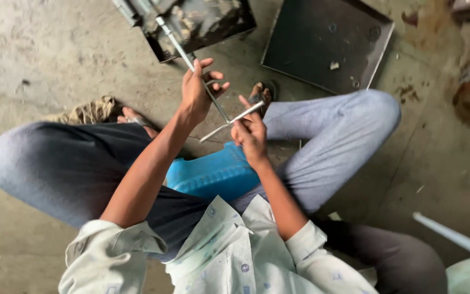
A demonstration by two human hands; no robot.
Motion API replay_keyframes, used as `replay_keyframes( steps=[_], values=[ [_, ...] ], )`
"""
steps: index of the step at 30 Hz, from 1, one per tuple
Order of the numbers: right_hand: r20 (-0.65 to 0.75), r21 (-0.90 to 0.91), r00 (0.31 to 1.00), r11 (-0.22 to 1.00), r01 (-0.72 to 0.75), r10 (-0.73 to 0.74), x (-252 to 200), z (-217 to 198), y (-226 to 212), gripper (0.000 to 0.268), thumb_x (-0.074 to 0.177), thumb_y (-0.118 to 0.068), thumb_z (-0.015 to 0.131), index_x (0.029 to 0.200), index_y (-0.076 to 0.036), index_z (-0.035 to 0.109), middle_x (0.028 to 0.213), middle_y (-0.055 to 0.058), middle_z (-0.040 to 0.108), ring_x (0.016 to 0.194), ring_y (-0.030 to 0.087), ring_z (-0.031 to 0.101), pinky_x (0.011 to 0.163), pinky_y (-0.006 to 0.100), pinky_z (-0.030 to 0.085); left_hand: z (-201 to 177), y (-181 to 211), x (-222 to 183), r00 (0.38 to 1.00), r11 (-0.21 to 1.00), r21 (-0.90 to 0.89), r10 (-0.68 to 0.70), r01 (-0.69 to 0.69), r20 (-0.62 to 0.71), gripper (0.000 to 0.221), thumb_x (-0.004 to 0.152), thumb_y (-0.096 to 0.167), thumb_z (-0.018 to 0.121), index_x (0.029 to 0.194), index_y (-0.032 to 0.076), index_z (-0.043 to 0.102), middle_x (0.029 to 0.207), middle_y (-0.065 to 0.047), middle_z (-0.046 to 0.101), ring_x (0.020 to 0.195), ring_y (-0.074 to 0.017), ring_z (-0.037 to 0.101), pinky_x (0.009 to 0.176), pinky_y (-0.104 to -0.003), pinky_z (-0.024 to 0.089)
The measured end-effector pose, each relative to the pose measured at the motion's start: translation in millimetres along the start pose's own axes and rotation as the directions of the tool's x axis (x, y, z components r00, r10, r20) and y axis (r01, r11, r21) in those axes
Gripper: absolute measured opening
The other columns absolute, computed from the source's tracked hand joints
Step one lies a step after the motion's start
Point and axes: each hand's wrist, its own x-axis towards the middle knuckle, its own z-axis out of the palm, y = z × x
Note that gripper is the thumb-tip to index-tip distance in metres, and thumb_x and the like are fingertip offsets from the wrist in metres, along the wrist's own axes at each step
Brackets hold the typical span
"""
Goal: Using a T-handle socket wrench to loosen or tighten bolts on a motorcycle engine casing while seated on a stool.
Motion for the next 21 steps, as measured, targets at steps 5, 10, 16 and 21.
replay_keyframes(
  steps=[5,10,16,21],
  values=[
    [0.463,-0.837,0.773,0.074,0.542,-0.433,-13.6,15.1,-4.7,0.062,0.093,-0.006,0.061,0.152,-0.025,0.054,0.069,0.007,0.062,0.063,0.028,0.062,0.06,0.04,0.05,-4.0,-6.4,-2.6,0.992,0.995,0.073,-0.055,0.063,-0.113,0.038,0.11,0.036,0.04,0.136,0.01,0.049,0.086,-0.007,0.06,0.067,-0.015,0.052,0.068,-0.038,0.054],
    [0.233,-0.894,0.929,0.314,0.321,-0.287,-16.9,2.5,34.0,0.069,0.086,-0.016,0.069,0.151,-0.016,0.047,0.064,0.007,0.064,0.059,0.03,0.061,0.057,0.042,0.046,-12.3,-4.5,4.1,0.998,0.998,0.037,-0.05,0.05,-0.025,0.031,0.111,0.03,0.042,0.134,0.01,0.051,0.084,-0.004,0.054,0.064,-0.0143,0.043,0.062,-0.035,0.044],
    [0.1,0.103,0.994,0.993,-0.054,0.043,12.9,-51.6,104.5,0.028,0.098,-0.008,0.061,0.125,-0.009,0.054,0.075,-0.004,0.058,0.062,0.009,0.052,0.055,0.027,0.043,-25.6,-3.3,7.0,0.996,0.997,0.073,-0.001,0.008,-0.087,0.03,0.112,0.031,0.044,0.132,0.01,0.052,0.079,-0.003,0.048,0.059,-0.0128,0.037,0.057,-0.032,0.037],
    [0.513,-0.085,0.857,0.996,0.005,0.04,-25.3,-4.1,6.7,0.054,0.093,-0.013,0.06,0.147,-0.012,0.059,0.074,-0.008,0.048,0.064,0.004,0.044,0.057,0.021,0.041,-23.5,0.9,5.5,0.995,0.998,0.057,0.027,-0.021,-0.101,0.033,0.111,0.031,0.043,0.134,0.01,0.052,0.079,-0.003,0.049,0.059,-0.0127,0.037,0.057,-0.032,0.038]
  ],
)
